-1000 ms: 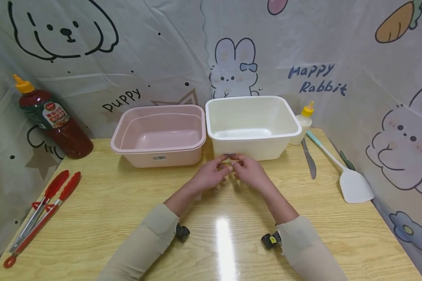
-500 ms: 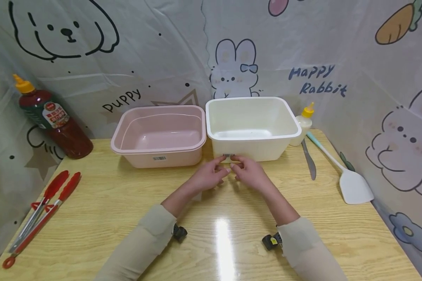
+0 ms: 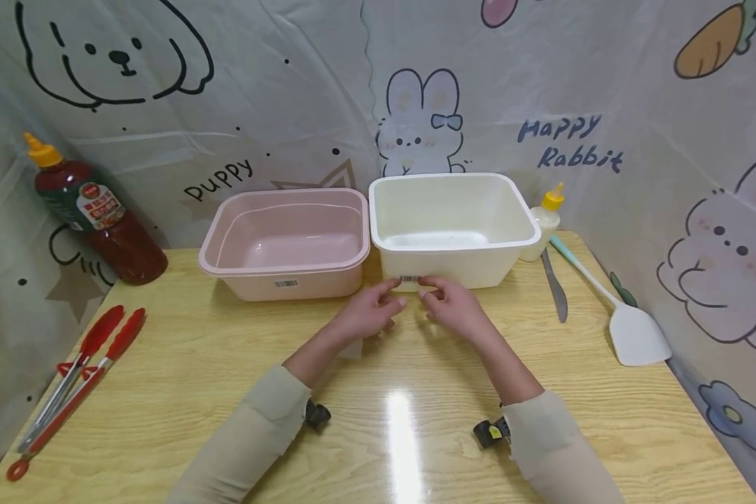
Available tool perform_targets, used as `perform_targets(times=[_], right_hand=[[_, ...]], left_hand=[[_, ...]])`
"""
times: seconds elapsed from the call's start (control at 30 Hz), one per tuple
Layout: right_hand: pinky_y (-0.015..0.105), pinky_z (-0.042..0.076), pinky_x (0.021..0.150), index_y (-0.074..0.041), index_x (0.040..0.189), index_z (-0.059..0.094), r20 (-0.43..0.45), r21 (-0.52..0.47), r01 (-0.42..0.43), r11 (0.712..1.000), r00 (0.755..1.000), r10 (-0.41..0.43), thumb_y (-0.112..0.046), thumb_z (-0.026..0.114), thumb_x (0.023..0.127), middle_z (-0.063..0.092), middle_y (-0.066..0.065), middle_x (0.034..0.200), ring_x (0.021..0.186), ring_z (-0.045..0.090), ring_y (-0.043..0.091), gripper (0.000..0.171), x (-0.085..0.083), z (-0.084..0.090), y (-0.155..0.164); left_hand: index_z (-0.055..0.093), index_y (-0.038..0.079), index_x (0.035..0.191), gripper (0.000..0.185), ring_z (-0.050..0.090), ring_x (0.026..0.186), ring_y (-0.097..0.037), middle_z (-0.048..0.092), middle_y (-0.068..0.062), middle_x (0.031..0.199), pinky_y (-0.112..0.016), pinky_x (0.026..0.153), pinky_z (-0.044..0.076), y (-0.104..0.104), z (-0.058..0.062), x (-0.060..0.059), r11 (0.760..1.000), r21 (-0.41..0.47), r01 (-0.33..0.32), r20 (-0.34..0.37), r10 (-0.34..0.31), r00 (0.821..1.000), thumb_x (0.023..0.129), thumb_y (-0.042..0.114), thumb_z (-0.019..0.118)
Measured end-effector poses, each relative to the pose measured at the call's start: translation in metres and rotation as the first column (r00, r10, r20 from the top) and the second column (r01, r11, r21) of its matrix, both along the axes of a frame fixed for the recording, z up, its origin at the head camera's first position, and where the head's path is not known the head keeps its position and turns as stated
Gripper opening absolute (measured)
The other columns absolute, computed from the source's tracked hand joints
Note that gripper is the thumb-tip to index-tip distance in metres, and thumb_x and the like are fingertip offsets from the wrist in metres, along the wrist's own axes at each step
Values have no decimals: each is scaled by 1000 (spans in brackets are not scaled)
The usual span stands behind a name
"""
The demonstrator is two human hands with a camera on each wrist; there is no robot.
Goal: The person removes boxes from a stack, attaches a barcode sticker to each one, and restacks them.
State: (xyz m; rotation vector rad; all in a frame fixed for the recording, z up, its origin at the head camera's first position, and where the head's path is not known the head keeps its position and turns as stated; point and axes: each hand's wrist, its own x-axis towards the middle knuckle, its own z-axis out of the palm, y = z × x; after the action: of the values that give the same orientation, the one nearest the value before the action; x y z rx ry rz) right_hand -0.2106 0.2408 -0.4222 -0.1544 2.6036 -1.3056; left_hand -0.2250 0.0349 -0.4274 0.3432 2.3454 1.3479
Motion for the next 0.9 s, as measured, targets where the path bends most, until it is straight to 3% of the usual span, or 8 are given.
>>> perform_targets(times=[0.2,0.4,0.5,0.67,0.8,0.9], right_hand=[[37,58,78,-7,153,44,11,11,-56,998,998,56,-27,52,105,66,26,130,89,72,25,52,-1,-4,-7],[47,59,87,-14,151,47,-16,1,-47,999,999,47,-29,50,107,64,25,133,97,72,31,47,0,3,-3],[47,59,87,-13,150,48,-16,7,-21,1000,1000,22,-31,51,107,65,26,130,96,73,31,47,2,2,0],[35,58,81,-5,152,44,13,32,-51,998,999,50,-29,53,106,69,23,124,90,72,25,52,4,-8,-1],[33,54,76,-7,153,42,1,47,-74,996,997,74,-31,54,105,71,21,118,88,71,24,55,4,-7,-5],[37,57,77,-10,153,43,-15,43,-75,996,997,76,-33,53,106,68,24,123,93,72,27,54,3,1,-5]], left_hand=[[35,23,159,67,69,83,-19,71,-5,125,-27,63,53,8,-3,-1,1000,-1,20,1,-20,1000,101,47,58],[37,28,158,62,71,92,-21,70,-6,130,-33,68,56,5,3,-1,999,45,20,9,-20,1000,102,44,58],[38,24,158,61,70,85,-23,69,-9,130,-31,63,55,1,1,0,999,42,9,13,-9,1000,102,38,58],[37,22,158,64,67,72,-21,69,-9,129,-25,54,50,-1,-5,3,1000,6,1,38,-1,999,101,38,60],[33,24,160,67,69,83,-22,69,-8,130,-28,59,54,2,-3,2,999,19,39,20,-39,999,101,46,58],[34,25,159,66,69,93,-23,68,-8,131,-31,67,56,3,1,-1,998,40,54,24,-55,998,102,47,57]])
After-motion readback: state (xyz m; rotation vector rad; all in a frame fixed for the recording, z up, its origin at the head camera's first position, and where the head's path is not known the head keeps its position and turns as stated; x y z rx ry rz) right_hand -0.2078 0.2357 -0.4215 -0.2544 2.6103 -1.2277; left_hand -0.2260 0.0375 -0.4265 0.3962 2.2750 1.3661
